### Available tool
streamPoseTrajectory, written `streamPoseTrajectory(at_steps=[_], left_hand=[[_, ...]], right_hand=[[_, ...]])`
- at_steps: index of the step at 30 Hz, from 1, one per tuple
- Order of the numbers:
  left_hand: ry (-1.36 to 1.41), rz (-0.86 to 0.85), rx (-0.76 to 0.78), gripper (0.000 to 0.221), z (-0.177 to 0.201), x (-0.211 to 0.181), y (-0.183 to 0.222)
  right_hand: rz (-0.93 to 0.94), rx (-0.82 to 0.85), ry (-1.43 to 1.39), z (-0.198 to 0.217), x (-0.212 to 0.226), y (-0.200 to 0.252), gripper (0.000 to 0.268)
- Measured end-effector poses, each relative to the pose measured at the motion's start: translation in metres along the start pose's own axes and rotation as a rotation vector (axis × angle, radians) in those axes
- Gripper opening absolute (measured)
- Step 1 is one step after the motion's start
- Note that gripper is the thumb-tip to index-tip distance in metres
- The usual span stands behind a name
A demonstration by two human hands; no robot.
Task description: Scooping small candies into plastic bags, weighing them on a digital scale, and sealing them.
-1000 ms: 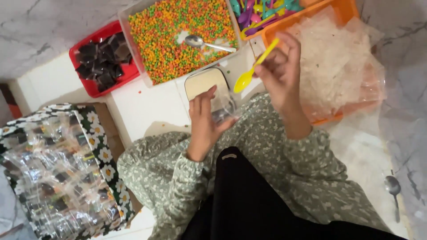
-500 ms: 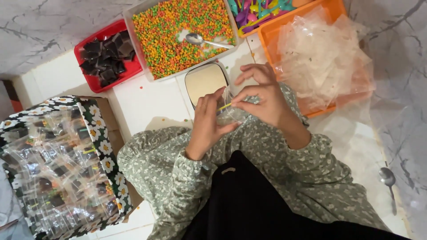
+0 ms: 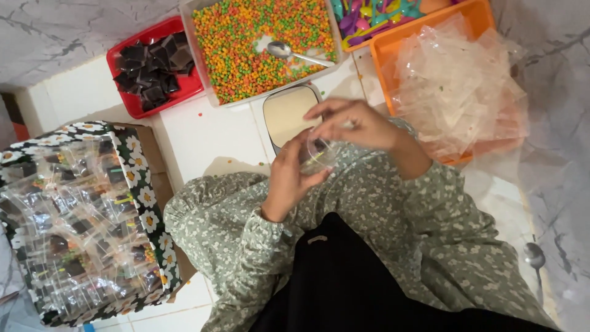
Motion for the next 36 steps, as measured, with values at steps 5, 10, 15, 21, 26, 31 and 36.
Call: streamPoseTrajectory(at_steps=[5, 10, 15, 21, 26, 31, 36], left_hand=[[-0.076, -0.007, -0.017, 0.084, 0.032, 0.009, -0.004], [-0.142, 0.026, -0.039, 0.086, 0.056, 0.032, -0.001], [-0.15, 0.188, -0.04, 0.086, 0.077, 0.056, 0.004], [-0.1, 0.216, -0.067, 0.087, 0.083, 0.082, 0.008], [-0.088, 0.242, -0.06, 0.087, 0.082, 0.087, 0.005], [-0.036, 0.256, -0.086, 0.086, 0.084, 0.098, 0.009], [-0.017, 0.32, -0.099, 0.086, 0.09, 0.108, 0.015]], right_hand=[[-0.153, -0.285, 0.209, 0.038, -0.081, -0.052, 0.016], [-0.257, -0.281, 0.845, 0.072, -0.219, -0.098, 0.022], [-0.708, -0.098, 1.328, 0.099, -0.302, -0.128, 0.018], [-0.858, 0.091, 1.284, 0.082, -0.231, -0.143, 0.017], [-0.841, 0.058, 1.3, 0.091, -0.267, -0.137, 0.018], [-0.732, -0.109, 0.946, 0.094, -0.226, -0.158, 0.016], [-0.074, -0.27, 1.15, 0.172, -0.292, -0.172, 0.021]])
Point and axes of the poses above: each hand's wrist, its own y-axis away from the middle knuckle, its own z-axis out of the back of the hand, x = y × z, the point moved 1 cm from there along -y, towards the middle knuckle, and after that the axes turned 11 degrees about -y, right-handed, at the moved point
